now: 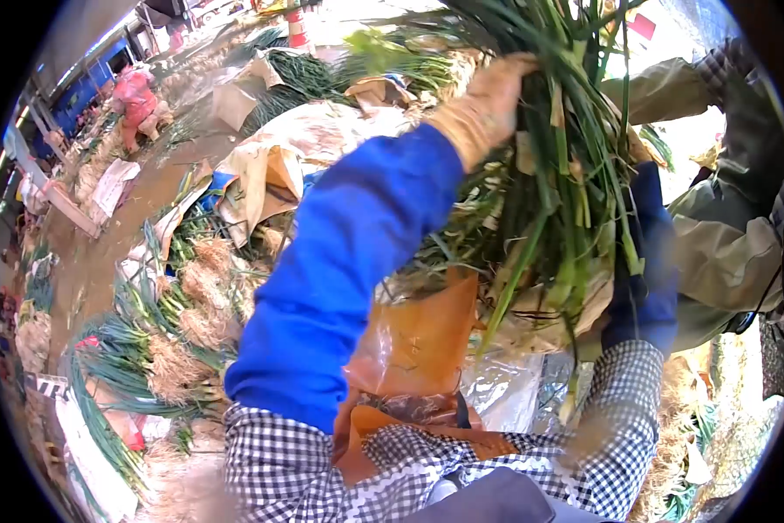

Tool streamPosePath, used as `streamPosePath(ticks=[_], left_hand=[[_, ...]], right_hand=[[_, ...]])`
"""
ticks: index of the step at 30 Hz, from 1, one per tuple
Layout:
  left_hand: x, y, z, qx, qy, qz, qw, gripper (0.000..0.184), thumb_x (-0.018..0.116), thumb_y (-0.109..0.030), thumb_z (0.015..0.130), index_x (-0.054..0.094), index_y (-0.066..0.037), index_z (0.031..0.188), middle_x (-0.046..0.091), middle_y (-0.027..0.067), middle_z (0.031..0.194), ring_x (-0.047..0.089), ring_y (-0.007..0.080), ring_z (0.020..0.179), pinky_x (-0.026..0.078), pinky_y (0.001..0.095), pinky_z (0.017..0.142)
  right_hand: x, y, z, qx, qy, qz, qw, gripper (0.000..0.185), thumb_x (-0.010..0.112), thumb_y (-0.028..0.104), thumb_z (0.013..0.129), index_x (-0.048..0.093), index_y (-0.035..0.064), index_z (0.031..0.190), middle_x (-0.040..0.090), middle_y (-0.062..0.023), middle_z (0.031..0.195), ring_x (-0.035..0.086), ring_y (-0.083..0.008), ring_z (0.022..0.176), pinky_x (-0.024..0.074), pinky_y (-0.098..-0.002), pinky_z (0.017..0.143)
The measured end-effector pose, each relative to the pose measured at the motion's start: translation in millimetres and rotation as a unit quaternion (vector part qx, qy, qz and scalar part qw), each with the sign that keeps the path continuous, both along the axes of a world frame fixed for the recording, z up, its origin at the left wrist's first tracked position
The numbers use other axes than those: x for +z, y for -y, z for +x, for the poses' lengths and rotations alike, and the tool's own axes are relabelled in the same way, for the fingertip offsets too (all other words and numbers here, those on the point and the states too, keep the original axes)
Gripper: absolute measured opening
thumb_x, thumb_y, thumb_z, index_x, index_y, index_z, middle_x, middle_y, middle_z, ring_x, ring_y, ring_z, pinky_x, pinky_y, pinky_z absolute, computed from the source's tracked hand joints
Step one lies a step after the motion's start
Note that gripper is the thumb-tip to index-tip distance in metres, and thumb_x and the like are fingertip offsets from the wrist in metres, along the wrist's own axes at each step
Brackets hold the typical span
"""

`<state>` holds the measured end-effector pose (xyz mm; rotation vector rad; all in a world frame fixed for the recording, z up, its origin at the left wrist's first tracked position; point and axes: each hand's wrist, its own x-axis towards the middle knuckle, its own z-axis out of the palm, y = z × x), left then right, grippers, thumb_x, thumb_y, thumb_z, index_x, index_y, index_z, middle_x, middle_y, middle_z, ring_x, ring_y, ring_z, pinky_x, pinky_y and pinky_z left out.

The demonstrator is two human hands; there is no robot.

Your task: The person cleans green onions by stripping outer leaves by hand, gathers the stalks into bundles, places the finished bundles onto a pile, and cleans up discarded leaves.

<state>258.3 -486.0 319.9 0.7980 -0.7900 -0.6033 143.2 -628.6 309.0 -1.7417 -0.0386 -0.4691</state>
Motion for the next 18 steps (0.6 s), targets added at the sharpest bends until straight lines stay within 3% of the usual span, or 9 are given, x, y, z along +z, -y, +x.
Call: streamPosePath(ticks=[1, 4, 7, 8, 10, 14, 15, 16, 18], left_hand=[[-22.4, 35.4, 11.4, -0.112, -0.025, -0.076, 0.991, 0.028, 0.039, -0.012, 0.086, 0.059, -0.003, 0.102, 0.061, 0.0096, 0.101, 0.055, 0.0201, 0.094, 0.044, 0.0289, 0.082], [-68.0, 70.9, -10.6, -0.018, -0.029, 0.056, 0.998, 0.03, 0.034, -0.011, 0.092, 0.055, -0.003, 0.111, 0.055, 0.0117, 0.114, 0.05, 0.0212, 0.103, 0.039, 0.0291, 0.092], [-133.4, 79.7, -21.7, 0.043, 0.073, 0.158, 0.984, 0.03, 0.044, -0.019, 0.085, 0.058, -0.003, 0.106, 0.058, 0.013, 0.106, 0.053, 0.024, 0.098, 0.042, 0.0323, 0.084], [-156.9, 74.9, -25.7, 0.068, 0.129, 0.195, 0.97, 0.031, 0.048, -0.022, 0.082, 0.059, -0.004, 0.104, 0.059, 0.0135, 0.103, 0.054, 0.0249, 0.097, 0.043, 0.0334, 0.081], [-200.1, 57.8, -31.9, 0.122, 0.26, 0.271, 0.919, 0.034, 0.055, -0.027, 0.077, 0.061, -0.004, 0.1, 0.061, 0.0144, 0.098, 0.056, 0.0268, 0.093, 0.046, 0.0355, 0.076], [-250.6, 11.7, -29.6, 0.075, 0.342, 0.474, 0.808, 0.054, 0.067, -0.044, 0.065, 0.061, -0.003, 0.099, 0.061, 0.0193, 0.098, 0.056, 0.0345, 0.093, 0.046, 0.0394, 0.079], [-261.9, -7.0, -27.2, 0.076, 0.358, 0.382, 0.848, 0.051, 0.067, -0.042, 0.066, 0.061, -0.004, 0.099, 0.061, 0.0204, 0.097, 0.057, 0.0342, 0.092, 0.045, 0.0383, 0.079], [-274.3, -16.9, -21.9, 0.122, 0.409, 0.411, 0.806, 0.061, 0.067, -0.052, 0.062, 0.062, 0.001, 0.093, 0.062, 0.0182, 0.096, 0.059, 0.0298, 0.091, 0.047, 0.0357, 0.08], [-245.8, -50.5, -25.3, 0.183, 0.478, 0.502, 0.697, 0.062, 0.067, -0.053, 0.063, 0.062, 0.001, 0.094, 0.062, 0.0175, 0.098, 0.059, 0.029, 0.092, 0.047, 0.0352, 0.081]], right_hand=[[2.1, 13.3, -8.4, -0.021, -0.013, -0.011, 1.0, 0.044, 0.052, 0.036, 0.086, 0.051, 0.0038, 0.116, 0.056, -0.0096, 0.109, 0.053, -0.0188, 0.096, 0.0446, -0.0331, 0.082], [-5.3, 46.3, -23.2, -0.071, -0.066, -0.043, 0.994, 0.042, 0.053, 0.034, 0.086, 0.052, 0.0043, 0.115, 0.058, -0.0076, 0.105, 0.054, -0.0182, 0.095, 0.0448, -0.0337, 0.081], [-41.7, 81.9, -18.9, -0.121, -0.168, -0.116, 0.971, 0.04, 0.053, 0.033, 0.085, 0.053, 0.0047, 0.114, 0.06, -0.0056, 0.102, 0.054, -0.0175, 0.094, 0.0451, -0.0342, 0.081], [-63.1, 97.3, -13.7, -0.156, -0.221, -0.197, 0.942, 0.04, 0.053, 0.032, 0.085, 0.054, 0.0049, 0.114, 0.061, -0.0049, 0.101, 0.054, -0.0173, 0.094, 0.0452, -0.0344, 0.08], [-138.3, 169.2, 10.6, -0.28, -0.398, -0.488, 0.725, 0.035, 0.05, 0.026, 0.086, 0.054, 0.0037, 0.113, 0.061, -0.0135, 0.104, 0.054, -0.0228, 0.102, 0.0425, -0.0342, 0.086], [-204.2, 164.2, 19.5, -0.406, -0.475, -0.401, 0.67, 0.041, 0.03, 0.028, 0.089, 0.06, 0.0081, 0.108, 0.053, -0.0157, 0.12, 0.048, -0.0287, 0.116, 0.0362, -0.039, 0.096], [-211.4, 162.5, 18.3, -0.387, -0.541, -0.418, 0.619, 0.046, 0.026, 0.033, 0.09, 0.056, 0.007, 0.115, 0.05, -0.0172, 0.123, 0.046, -0.0303, 0.117, 0.0347, -0.0413, 0.097], [-218.4, 157.8, 21.9, -0.364, -0.6, -0.435, 0.564, 0.053, 0.023, 0.038, 0.09, 0.051, 0.006, 0.121, 0.046, -0.0187, 0.127, 0.044, -0.0318, 0.119, 0.0332, -0.0435, 0.098], [-276.4, 210.8, 31.5, -0.431, -0.576, -0.486, 0.495, 0.039, 0.034, 0.027, 0.09, 0.058, 0.0106, 0.116, 0.05, -0.0254, 0.12, 0.043, -0.0531, 0.109, 0.0362, -0.0649, 0.082]])
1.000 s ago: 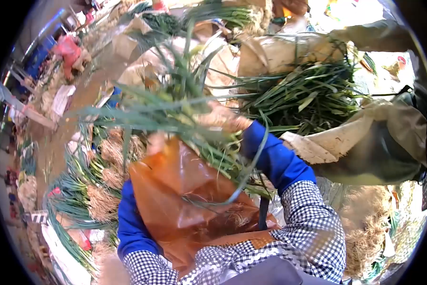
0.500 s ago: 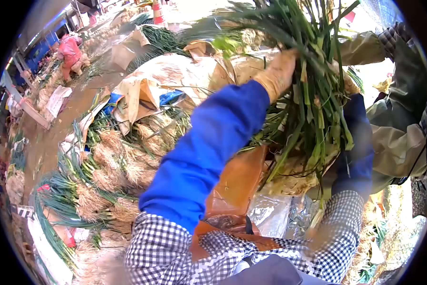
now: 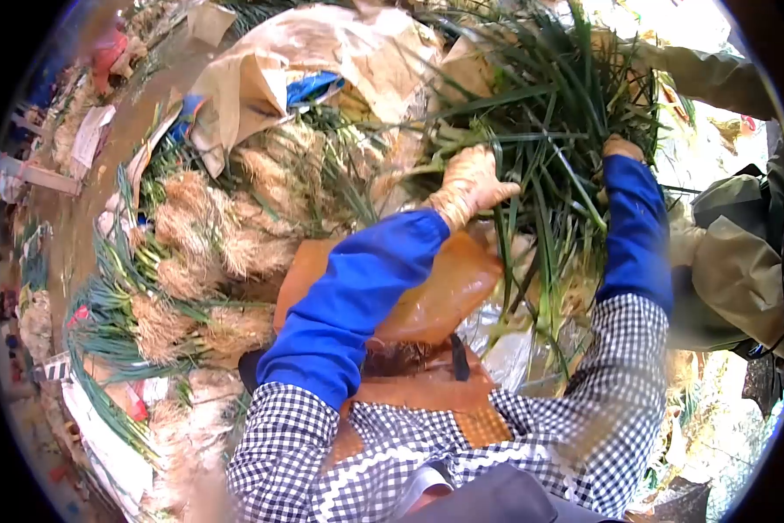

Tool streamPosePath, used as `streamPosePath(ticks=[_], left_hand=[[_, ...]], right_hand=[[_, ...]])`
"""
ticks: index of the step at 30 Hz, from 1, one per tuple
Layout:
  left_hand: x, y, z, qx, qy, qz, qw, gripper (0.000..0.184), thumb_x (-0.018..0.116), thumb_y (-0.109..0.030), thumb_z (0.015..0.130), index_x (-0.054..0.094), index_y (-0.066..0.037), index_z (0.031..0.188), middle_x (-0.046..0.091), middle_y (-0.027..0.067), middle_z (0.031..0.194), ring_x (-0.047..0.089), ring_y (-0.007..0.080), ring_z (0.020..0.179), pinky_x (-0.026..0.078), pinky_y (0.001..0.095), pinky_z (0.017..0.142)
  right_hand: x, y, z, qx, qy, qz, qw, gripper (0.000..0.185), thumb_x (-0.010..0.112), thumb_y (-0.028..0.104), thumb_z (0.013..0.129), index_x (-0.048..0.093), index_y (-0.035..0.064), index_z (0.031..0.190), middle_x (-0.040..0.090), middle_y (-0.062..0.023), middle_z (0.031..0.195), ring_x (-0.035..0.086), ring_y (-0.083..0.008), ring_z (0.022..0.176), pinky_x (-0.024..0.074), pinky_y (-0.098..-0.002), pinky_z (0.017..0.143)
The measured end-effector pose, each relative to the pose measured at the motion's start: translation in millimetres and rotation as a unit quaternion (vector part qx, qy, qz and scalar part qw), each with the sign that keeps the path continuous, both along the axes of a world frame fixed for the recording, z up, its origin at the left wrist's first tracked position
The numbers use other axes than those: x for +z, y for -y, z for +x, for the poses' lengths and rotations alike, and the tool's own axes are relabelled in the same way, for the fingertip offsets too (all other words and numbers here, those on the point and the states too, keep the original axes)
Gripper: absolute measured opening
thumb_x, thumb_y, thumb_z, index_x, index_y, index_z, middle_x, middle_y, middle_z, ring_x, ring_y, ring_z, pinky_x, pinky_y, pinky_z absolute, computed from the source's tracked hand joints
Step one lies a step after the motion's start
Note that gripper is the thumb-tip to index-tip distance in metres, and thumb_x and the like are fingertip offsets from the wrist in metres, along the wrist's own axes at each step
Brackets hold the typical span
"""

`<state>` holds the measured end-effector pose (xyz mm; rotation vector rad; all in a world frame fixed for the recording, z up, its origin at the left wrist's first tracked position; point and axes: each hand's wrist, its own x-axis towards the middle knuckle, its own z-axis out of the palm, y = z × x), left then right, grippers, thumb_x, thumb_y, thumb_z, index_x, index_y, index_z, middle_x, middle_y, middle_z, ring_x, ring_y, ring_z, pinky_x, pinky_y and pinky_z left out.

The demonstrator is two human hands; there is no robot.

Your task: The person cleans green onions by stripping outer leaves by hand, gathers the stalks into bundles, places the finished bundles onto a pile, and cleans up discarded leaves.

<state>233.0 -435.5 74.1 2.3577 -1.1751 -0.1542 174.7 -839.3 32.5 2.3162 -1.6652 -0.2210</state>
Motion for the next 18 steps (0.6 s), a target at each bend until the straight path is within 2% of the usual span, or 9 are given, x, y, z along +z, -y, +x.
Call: streamPosePath(ticks=[1, 5, 6, 9, 10, 14, 15, 16, 18], left_hand=[[18.7, -14.1, 3.6, -0.024, -0.058, 0.062, 0.996, 0.062, 0.066, -0.053, 0.066, 0.061, 0.0, 0.097, 0.062, 0.0168, 0.098, 0.059, 0.0278, 0.093, 0.047, 0.0357, 0.081], [23.6, -29.2, 10.3, 0.023, -0.155, -0.004, 0.988, 0.059, 0.058, -0.057, 0.072, 0.064, 0.0, 0.086, 0.063, 0.0163, 0.087, 0.06, 0.0291, 0.083, 0.048, 0.0374, 0.074], [27.9, -28.2, 15.8, 0.032, -0.195, -0.018, 0.98, 0.058, 0.055, -0.056, 0.074, 0.064, 0.0, 0.084, 0.063, 0.0153, 0.083, 0.06, 0.0281, 0.077, 0.048, 0.0375, 0.07], [29.8, -20.7, 42.7, 0.033, -0.411, -0.106, 0.905, 0.056, 0.048, -0.055, 0.082, 0.064, -0.001, 0.077, 0.064, 0.0126, 0.072, 0.06, 0.0252, 0.059, 0.05, 0.0379, 0.06], [16.0, -26.4, 61.7, -0.061, -0.572, -0.167, 0.801, 0.027, 0.046, -0.025, 0.087, 0.064, -0.008, 0.097, 0.064, 0.0086, 0.077, 0.058, 0.0143, 0.061, 0.045, 0.0256, 0.051], [-13.0, -118.3, 63.2, 0.175, -0.11, -0.132, 0.969, 0.048, 0.048, -0.022, 0.086, 0.039, 0.003, 0.126, 0.062, 0.0121, 0.103, 0.062, 0.0254, 0.082, 0.049, 0.0361, 0.073], [-22.6, -154.4, 43.5, 0.134, -0.057, -0.171, 0.974, 0.053, 0.052, -0.027, 0.086, 0.039, 0.004, 0.127, 0.056, 0.0173, 0.115, 0.057, 0.0278, 0.098, 0.045, 0.0346, 0.085], [-41.5, -188.2, 23.7, 0.063, -0.088, -0.197, 0.974, 0.062, 0.052, -0.044, 0.083, 0.043, 0.001, 0.125, 0.045, 0.0244, 0.125, 0.045, 0.0329, 0.116, 0.036, 0.0391, 0.096], [-77.2, -261.1, -18.8, 0.037, -0.137, 0.021, 0.99, 0.066, 0.052, -0.051, 0.081, 0.044, -0.002, 0.126, 0.044, 0.0213, 0.128, 0.041, 0.031, 0.12, 0.032, 0.043, 0.1]], right_hand=[[24.7, -8.2, 6.2, -0.09, -0.053, 0.026, 0.994, 0.043, 0.031, 0.03, 0.089, 0.055, 0.0095, 0.118, 0.05, -0.0157, 0.125, 0.047, -0.0362, 0.115, 0.0383, -0.0501, 0.093], [153.3, -116.0, -2.3, 0.199, 0.073, -0.067, 0.975, 0.05, 0.058, 0.039, 0.08, 0.053, 0.0075, 0.118, 0.057, -0.0171, 0.113, 0.055, -0.0315, 0.104, 0.0459, -0.0419, 0.084], [166.7, -140.4, -5.6, 0.338, 0.101, -0.224, 0.908, 0.054, 0.059, 0.04, 0.079, 0.049, 0.0087, 0.121, 0.056, -0.0153, 0.114, 0.055, -0.0318, 0.102, 0.0457, -0.0398, 0.084], [169.6, -297.3, -8.9, 0.668, 0.109, -0.131, 0.725, 0.058, 0.058, 0.041, 0.078, 0.044, 0.0124, 0.126, 0.053, -0.0091, 0.12, 0.048, -0.0261, 0.113, 0.032, -0.0412, 0.099], [134.8, -317.5, -5.7, 0.718, 0.07, -0.053, 0.691, 0.059, 0.058, 0.042, 0.077, 0.044, 0.0132, 0.126, 0.052, -0.0069, 0.121, 0.044, -0.0238, 0.117, 0.0259, -0.0423, 0.103], [115.1, -261.5, 21.8, 0.554, -0.233, 0.034, 0.799, 0.04, 0.05, 0.042, 0.081, 0.055, 0.0216, 0.116, 0.053, 0.0009, 0.121, 0.046, -0.0215, 0.116, 0.0254, -0.042, 0.103], [105.9, -225.7, 29.9, 0.504, -0.216, 0.08, 0.833, 0.037, 0.048, 0.042, 0.083, 0.058, 0.0211, 0.111, 0.056, -0.0009, 0.116, 0.051, -0.0232, 0.109, 0.0337, -0.0407, 0.097], [88.6, -169.4, 38.6, 0.61, -0.217, 0.059, 0.76, 0.035, 0.046, 0.041, 0.084, 0.061, 0.0188, 0.106, 0.059, -0.0036, 0.11, 0.054, -0.0248, 0.103, 0.04, -0.0392, 0.089], [115.1, -175.7, 42.5, 0.447, -0.136, 0.019, 0.884, 0.033, 0.05, 0.039, 0.084, 0.063, 0.0137, 0.1, 0.059, -0.0082, 0.105, 0.054, -0.0264, 0.102, 0.0411, -0.0387, 0.087]])
